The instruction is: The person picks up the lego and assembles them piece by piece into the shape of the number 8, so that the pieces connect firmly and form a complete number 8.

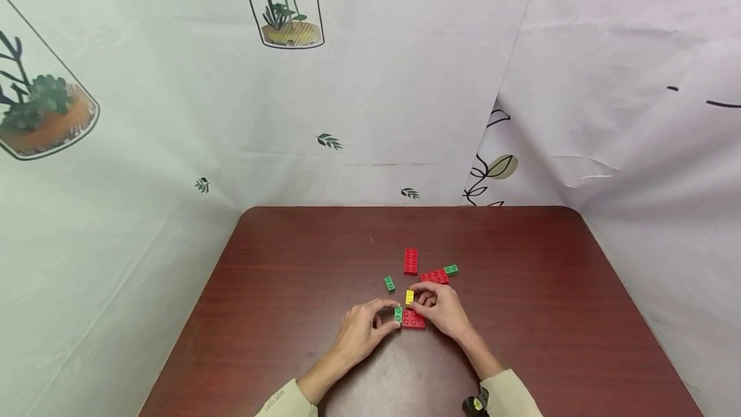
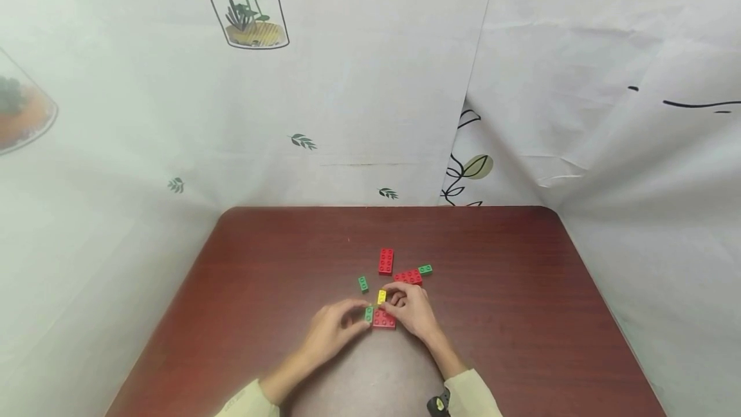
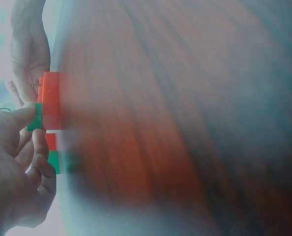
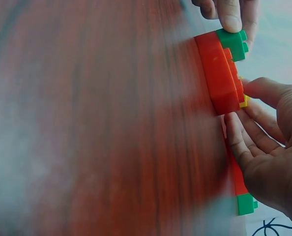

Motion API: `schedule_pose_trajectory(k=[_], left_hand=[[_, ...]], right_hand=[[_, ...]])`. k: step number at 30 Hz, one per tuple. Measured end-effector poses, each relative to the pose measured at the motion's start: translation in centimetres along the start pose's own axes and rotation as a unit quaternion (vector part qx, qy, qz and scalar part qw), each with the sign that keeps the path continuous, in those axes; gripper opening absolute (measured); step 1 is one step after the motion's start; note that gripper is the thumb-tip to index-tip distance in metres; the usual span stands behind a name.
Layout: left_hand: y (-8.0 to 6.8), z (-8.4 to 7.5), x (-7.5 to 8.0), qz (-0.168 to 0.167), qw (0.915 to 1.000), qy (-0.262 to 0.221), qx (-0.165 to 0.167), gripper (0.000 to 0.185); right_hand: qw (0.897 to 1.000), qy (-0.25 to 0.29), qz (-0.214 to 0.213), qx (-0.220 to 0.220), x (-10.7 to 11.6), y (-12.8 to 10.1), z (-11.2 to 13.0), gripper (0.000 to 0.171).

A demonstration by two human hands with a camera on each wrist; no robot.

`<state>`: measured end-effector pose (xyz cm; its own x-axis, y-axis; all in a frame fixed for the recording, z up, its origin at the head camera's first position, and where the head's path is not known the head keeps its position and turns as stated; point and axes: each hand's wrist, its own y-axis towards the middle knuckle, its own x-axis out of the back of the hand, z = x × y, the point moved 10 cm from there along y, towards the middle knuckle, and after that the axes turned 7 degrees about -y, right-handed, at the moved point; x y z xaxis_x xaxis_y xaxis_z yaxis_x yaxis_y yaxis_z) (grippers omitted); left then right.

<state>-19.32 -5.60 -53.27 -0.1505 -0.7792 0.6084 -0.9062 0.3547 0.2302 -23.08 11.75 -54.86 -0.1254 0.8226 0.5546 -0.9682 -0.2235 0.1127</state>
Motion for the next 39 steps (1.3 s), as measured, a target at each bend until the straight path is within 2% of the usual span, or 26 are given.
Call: schedule_pose_trajectory(k=[11, 16, 20, 28, 39], left_hand=[[0.1, 0.0, 0.0, -0.005, 1.0, 0.008, 0.001, 0.032], [0.0, 0.1, -0.1, -0.002, 1.0, 0.008, 0.003, 0.032], [0.0, 0.2, -0.1, 0.001, 1.0, 0.003, 0.006, 0.032], [0.0, 0.3, -0.2, 0.003, 1.0, -0.001, 0.007, 0.032], [0.1, 0.0, -0.1, -0.002, 1.0, 0.003, -0.003, 0.031]], right_hand=[[0.999, 0.019, -0.03, 0.012, 1.5, -0.9, -0.3, 0.029], [0.998, 0.044, -0.037, 0.014, 2.0, -1.3, -0.4, 0.029], [0.998, 0.058, -0.034, 0.009, 2.3, -1.5, -0.5, 0.029], [0.999, 0.048, -0.018, 0.008, 2.4, -2.1, -0.5, 0.031], [0.998, 0.07, 0.009, 0.002, 2.0, -3.2, -0.4, 0.032]])
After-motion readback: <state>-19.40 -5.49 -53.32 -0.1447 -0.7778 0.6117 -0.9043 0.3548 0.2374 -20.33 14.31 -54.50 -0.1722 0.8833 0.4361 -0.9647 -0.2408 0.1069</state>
